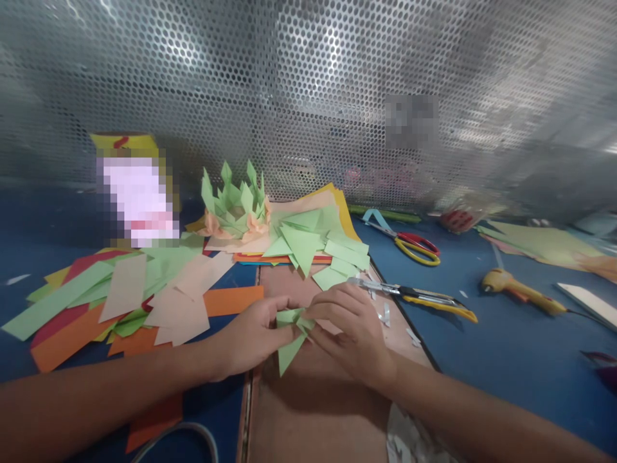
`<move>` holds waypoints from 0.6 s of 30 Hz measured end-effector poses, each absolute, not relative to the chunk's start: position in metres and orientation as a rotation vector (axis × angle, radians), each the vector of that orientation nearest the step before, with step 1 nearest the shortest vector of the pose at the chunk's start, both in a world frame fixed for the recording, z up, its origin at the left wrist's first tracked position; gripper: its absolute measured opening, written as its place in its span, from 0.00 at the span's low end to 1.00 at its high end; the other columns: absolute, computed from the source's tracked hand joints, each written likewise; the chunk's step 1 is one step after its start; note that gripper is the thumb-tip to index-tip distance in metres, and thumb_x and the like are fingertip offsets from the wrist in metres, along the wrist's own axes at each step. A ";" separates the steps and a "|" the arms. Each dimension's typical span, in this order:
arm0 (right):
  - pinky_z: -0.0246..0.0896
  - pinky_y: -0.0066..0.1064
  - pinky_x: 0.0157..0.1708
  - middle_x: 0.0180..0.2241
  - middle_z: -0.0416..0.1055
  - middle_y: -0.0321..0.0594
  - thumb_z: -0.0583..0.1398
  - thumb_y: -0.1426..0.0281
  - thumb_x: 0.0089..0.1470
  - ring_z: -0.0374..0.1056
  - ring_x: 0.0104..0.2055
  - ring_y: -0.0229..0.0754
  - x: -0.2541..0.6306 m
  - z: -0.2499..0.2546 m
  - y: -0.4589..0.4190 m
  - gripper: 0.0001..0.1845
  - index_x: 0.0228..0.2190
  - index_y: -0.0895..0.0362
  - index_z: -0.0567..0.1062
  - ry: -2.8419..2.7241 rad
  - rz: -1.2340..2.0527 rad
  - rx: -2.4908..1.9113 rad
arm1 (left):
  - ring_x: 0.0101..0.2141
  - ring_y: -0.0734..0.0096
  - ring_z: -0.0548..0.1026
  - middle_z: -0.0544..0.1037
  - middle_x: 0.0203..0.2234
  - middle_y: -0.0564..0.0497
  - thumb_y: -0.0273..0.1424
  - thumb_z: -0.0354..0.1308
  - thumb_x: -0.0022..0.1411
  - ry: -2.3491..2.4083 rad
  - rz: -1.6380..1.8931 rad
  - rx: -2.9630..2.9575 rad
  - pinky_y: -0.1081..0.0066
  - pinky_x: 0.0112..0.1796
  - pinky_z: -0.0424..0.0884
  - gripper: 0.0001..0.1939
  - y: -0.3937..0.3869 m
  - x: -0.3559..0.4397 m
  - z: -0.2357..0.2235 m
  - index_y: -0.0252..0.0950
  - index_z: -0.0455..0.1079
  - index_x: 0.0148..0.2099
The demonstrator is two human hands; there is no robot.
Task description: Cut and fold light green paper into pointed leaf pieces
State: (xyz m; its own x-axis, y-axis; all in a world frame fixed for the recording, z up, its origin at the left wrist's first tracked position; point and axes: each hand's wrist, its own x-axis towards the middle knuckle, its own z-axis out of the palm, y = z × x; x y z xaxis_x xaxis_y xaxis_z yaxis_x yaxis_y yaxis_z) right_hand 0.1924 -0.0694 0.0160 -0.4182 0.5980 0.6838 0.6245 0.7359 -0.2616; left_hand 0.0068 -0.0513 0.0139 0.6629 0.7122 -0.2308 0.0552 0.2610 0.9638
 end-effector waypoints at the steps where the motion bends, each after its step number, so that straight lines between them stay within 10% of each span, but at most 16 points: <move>1: 0.58 0.33 0.31 0.29 0.75 0.37 0.61 0.75 0.51 0.66 0.30 0.39 0.192 0.016 -0.069 0.04 0.30 0.54 0.73 -2.131 -0.037 -0.928 | 0.38 0.66 0.74 0.77 0.36 0.51 0.36 0.58 0.60 0.760 0.496 1.252 0.71 0.38 0.65 0.15 -0.051 0.007 0.015 0.36 0.67 0.48; 18: 0.60 0.31 0.31 0.27 0.73 0.34 0.59 0.79 0.48 0.67 0.29 0.39 0.190 0.013 -0.071 0.09 0.31 0.53 0.69 -1.924 0.082 -1.000 | 0.31 0.71 0.74 0.77 0.30 0.50 0.42 0.60 0.57 0.830 0.608 1.140 0.74 0.34 0.67 0.16 -0.052 0.009 0.021 0.34 0.69 0.40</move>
